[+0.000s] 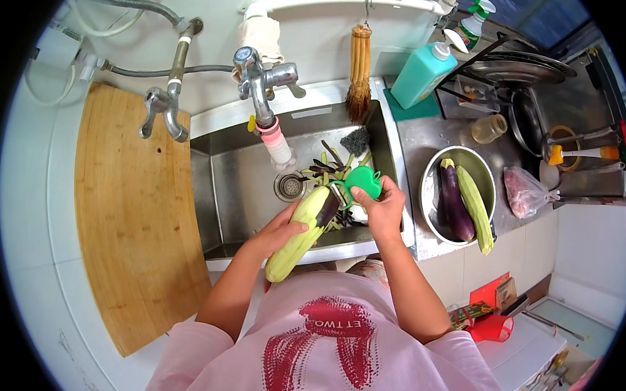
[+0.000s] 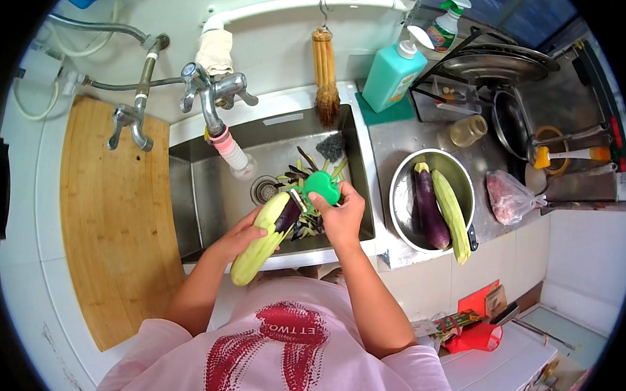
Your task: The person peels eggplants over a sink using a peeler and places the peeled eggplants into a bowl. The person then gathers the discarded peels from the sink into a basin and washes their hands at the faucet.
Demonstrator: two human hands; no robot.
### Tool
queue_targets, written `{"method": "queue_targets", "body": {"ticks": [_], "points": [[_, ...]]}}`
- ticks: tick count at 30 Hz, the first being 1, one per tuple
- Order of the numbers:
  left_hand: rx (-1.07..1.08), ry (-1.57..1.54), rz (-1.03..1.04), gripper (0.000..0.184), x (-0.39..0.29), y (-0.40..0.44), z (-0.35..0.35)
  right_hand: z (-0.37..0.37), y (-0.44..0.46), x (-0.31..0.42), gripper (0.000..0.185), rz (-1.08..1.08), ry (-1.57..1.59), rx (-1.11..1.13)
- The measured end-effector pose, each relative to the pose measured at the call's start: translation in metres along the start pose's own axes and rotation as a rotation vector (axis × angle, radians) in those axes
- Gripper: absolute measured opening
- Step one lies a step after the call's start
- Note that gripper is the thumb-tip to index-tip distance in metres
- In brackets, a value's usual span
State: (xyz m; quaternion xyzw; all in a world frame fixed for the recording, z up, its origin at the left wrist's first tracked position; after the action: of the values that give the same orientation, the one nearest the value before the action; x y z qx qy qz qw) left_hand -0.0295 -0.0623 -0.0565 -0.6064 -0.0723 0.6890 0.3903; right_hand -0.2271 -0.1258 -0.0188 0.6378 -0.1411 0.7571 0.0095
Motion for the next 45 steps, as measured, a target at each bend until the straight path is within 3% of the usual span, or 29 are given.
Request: {"method": "queue_targets", "body": {"ticks": [3,5,10,26,31,34,37,41,45], "points": [[-0.033,-0.017,0.005,0.069,-0.003,0.002,-0.001,0.025,-0.013,0.003,0.016,0.165,0.234,0.183],[-0.047,-0.027,0.007,0.071,-0.006,0.001,-0.001,0.038,-0.021,-0.003,0.014,0.198,0.177,0.287],[-0.049,0.062,-0.027,0.078,-0.003,0.003,-0.005,0.039,-0.017,-0.014,0.014,0.239,0.177,0.245],[0.008,0.078,-0.043,0.073,0.008,-0.005,-0.012,0.008,0.01,-0.045,0.016,0.37,0.17,0.031],[0.1,-0.067,-0.059,0.079,-0.007,-0.016,-0.006,-0.017,0.018,-0.069,0.014,0.34,0.002,-0.029],[0.033,-0.094,-0.048,0.079,0.001,-0.004,-0.014,-0.018,0.018,-0.04,0.023,-0.001,-0.361,-0.095],[0.067,-0.085,-0.044,0.075,0.001,0.002,-0.014,-0.012,0.015,-0.02,0.025,-0.109,-0.42,-0.112],[0.043,-0.069,-0.02,0.07,-0.003,0.004,-0.013,-0.008,0.013,-0.017,0.022,-0.002,-0.398,-0.059],[0.033,-0.115,-0.014,0.065,-0.001,0.007,-0.015,-0.004,0.01,-0.02,0.019,0.075,-0.107,-0.022]]}}
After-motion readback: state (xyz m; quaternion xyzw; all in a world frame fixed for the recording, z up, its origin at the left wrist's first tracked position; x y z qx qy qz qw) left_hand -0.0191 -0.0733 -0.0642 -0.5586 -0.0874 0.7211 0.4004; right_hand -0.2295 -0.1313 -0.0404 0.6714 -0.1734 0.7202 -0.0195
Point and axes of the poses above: each hand's wrist, its own y-axis towards the middle knuckle, its own z-axis out of the palm, x = y × z, the point moved 8 cm from there along y, towards the middle knuckle, and after that the axes turned 10 degrees about y, right-handed, at the moved point
